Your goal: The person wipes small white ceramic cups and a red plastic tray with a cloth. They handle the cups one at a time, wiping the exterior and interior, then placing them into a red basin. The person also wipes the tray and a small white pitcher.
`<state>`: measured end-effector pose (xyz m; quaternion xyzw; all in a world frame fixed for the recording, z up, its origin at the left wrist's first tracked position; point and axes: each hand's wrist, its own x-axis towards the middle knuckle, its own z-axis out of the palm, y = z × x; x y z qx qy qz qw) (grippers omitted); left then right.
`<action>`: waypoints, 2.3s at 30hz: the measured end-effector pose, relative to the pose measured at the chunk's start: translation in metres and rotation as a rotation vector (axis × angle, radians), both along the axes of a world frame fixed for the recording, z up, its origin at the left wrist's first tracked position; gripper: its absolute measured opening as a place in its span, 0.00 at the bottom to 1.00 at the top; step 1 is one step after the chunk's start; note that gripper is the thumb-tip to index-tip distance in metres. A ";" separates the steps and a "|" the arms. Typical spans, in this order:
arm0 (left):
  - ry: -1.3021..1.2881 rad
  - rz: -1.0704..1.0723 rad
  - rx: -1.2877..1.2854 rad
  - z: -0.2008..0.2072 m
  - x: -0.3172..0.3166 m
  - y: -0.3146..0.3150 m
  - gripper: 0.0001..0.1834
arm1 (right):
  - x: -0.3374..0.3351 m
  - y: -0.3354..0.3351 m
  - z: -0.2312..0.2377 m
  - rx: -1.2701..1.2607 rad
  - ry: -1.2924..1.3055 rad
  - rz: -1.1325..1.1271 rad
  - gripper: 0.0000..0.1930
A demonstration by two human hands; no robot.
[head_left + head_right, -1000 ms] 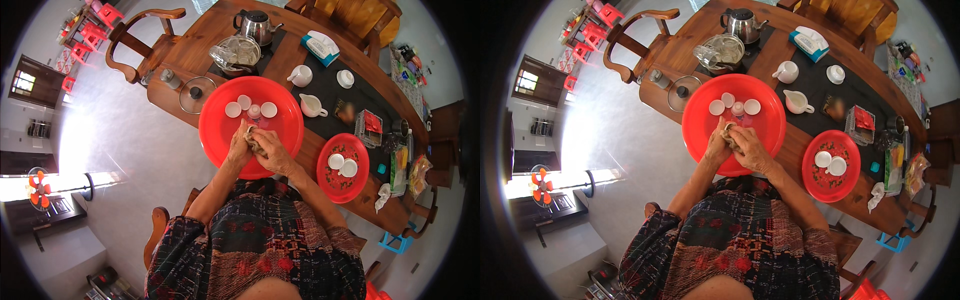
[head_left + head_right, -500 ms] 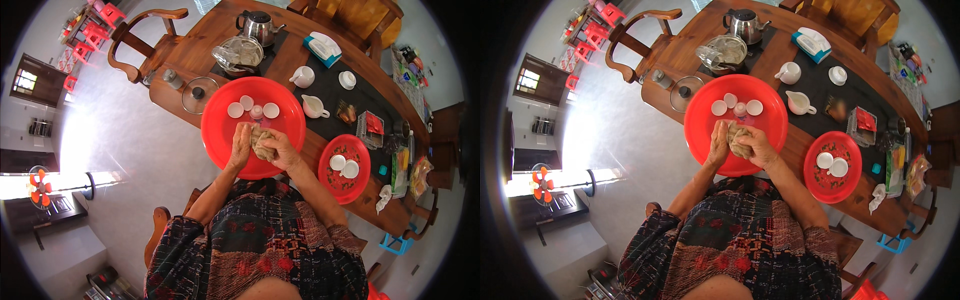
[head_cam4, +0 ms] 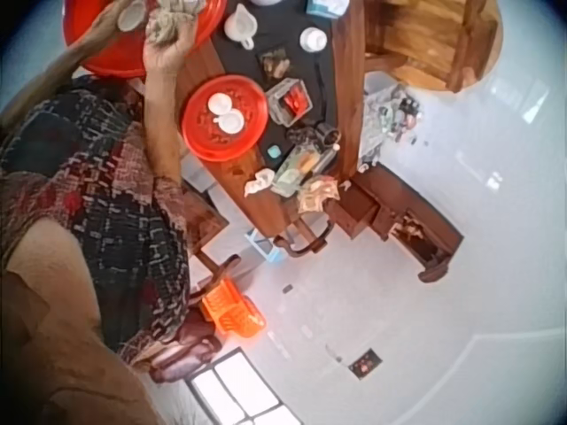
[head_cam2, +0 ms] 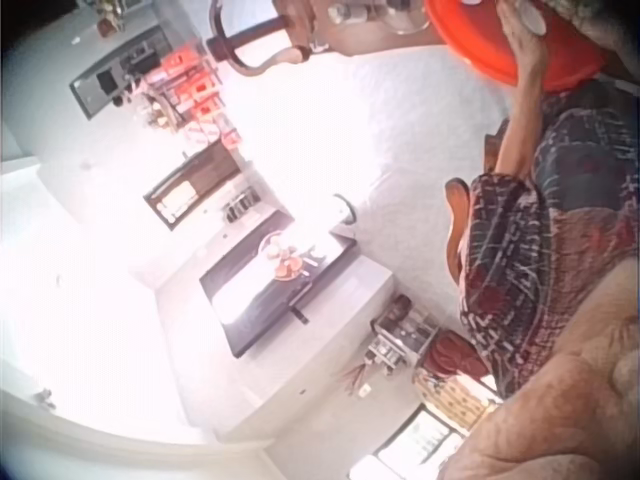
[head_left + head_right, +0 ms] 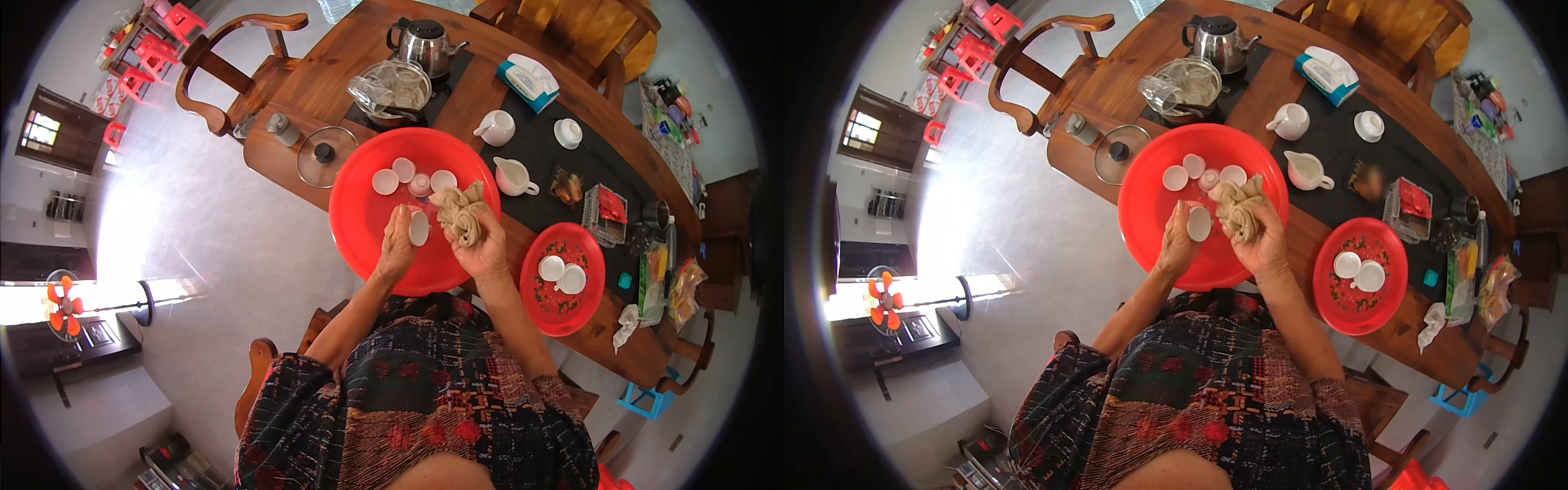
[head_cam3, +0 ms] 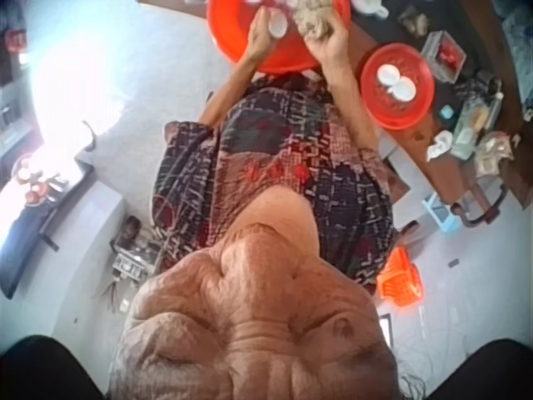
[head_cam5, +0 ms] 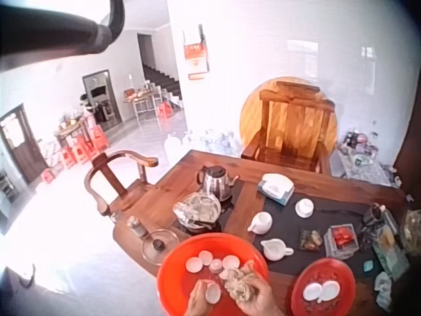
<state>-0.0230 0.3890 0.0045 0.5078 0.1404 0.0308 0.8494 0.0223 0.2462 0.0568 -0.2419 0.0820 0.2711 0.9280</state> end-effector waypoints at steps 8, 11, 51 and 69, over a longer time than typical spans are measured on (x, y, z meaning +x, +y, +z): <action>0.124 0.179 0.031 -0.001 0.019 0.004 0.22 | -0.015 0.012 -0.015 -0.951 -0.802 0.297 0.20; 0.181 0.251 0.003 -0.002 0.018 0.021 0.22 | -0.010 0.010 -0.036 -1.242 -0.949 0.345 0.20; 0.018 0.084 -0.222 0.011 0.010 0.023 0.16 | 0.031 0.021 -0.071 -1.694 -1.134 0.207 0.12; 0.229 -0.009 -0.948 -0.024 0.021 0.010 0.12 | -0.002 0.051 0.001 -1.282 -1.457 -0.010 0.21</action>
